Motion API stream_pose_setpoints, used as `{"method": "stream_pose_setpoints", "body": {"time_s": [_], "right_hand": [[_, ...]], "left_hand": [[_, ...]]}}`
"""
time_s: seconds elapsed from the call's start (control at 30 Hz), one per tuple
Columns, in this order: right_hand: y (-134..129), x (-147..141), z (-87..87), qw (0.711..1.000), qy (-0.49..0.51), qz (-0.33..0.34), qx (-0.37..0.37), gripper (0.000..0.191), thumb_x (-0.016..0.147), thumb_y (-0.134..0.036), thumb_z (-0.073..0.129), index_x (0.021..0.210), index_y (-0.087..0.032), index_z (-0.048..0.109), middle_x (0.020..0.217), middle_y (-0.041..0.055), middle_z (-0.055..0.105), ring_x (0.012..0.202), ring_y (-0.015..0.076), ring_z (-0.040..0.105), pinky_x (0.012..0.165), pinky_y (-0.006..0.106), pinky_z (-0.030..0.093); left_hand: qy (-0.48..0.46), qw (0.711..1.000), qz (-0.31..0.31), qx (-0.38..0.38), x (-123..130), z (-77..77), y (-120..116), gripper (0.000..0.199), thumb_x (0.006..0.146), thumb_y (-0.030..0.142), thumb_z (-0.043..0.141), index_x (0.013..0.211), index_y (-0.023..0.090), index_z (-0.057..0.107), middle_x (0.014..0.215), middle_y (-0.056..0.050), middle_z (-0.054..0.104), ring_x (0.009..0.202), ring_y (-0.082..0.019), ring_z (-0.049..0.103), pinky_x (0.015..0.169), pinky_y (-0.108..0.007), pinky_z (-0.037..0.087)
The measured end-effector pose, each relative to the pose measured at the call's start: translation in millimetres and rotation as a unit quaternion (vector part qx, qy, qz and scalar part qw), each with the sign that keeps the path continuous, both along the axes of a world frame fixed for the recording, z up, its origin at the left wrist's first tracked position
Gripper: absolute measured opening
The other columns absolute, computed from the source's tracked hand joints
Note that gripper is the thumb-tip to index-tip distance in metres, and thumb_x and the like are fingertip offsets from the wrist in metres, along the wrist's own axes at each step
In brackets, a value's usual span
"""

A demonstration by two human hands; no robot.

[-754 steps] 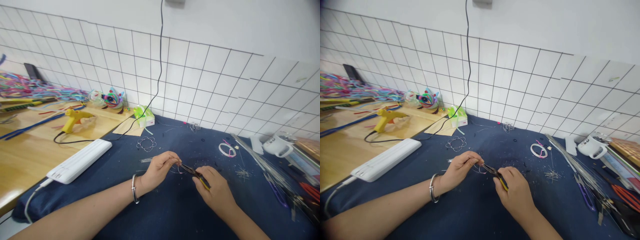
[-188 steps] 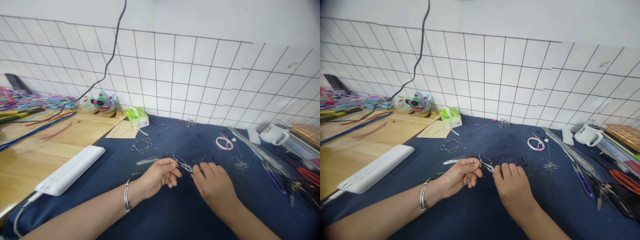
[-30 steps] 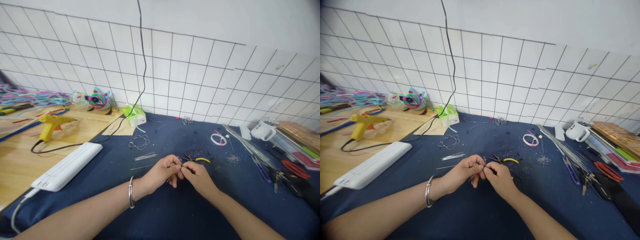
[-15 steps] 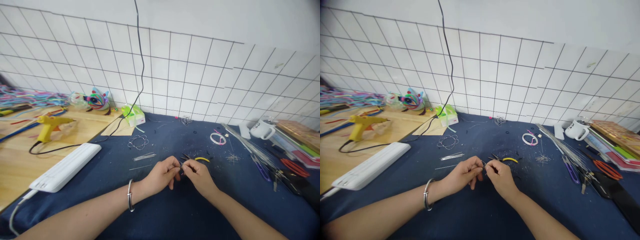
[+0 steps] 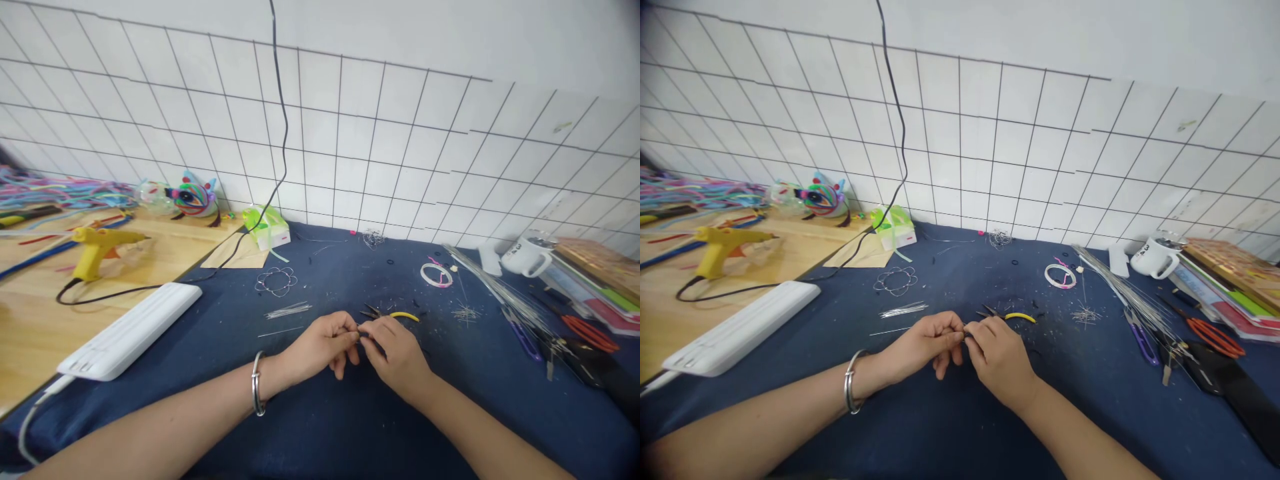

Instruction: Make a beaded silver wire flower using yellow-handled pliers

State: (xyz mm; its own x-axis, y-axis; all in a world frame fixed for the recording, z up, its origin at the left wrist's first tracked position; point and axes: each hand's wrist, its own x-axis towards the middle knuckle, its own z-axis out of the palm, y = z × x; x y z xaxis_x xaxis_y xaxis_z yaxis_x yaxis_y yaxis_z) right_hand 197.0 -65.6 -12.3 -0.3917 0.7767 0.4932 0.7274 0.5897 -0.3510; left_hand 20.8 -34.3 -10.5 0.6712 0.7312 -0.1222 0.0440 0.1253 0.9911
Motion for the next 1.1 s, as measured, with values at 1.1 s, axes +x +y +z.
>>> {"method": "stream_pose_setpoints", "body": {"time_s": [1.1], "right_hand": [[2.0, -4.8, 9.2, 0.902, 0.274, -0.002, -0.334, 0.006, 0.078, -0.024, 0.051, 0.081, -0.019, 0.051, 0.067, -0.0040, 0.047, 0.060, 0.0083, 0.044, 0.056, 0.021, 0.037]], "left_hand": [[0.098, 0.972, 0.013, 0.212, -7.1, 5.5, 10.3, 0.016, 0.081, 0.027, 0.049, 0.080, 0.015, 0.059, 0.062, 0.002, 0.053, 0.050, -0.007, 0.048, 0.048, -0.018, 0.037]]}}
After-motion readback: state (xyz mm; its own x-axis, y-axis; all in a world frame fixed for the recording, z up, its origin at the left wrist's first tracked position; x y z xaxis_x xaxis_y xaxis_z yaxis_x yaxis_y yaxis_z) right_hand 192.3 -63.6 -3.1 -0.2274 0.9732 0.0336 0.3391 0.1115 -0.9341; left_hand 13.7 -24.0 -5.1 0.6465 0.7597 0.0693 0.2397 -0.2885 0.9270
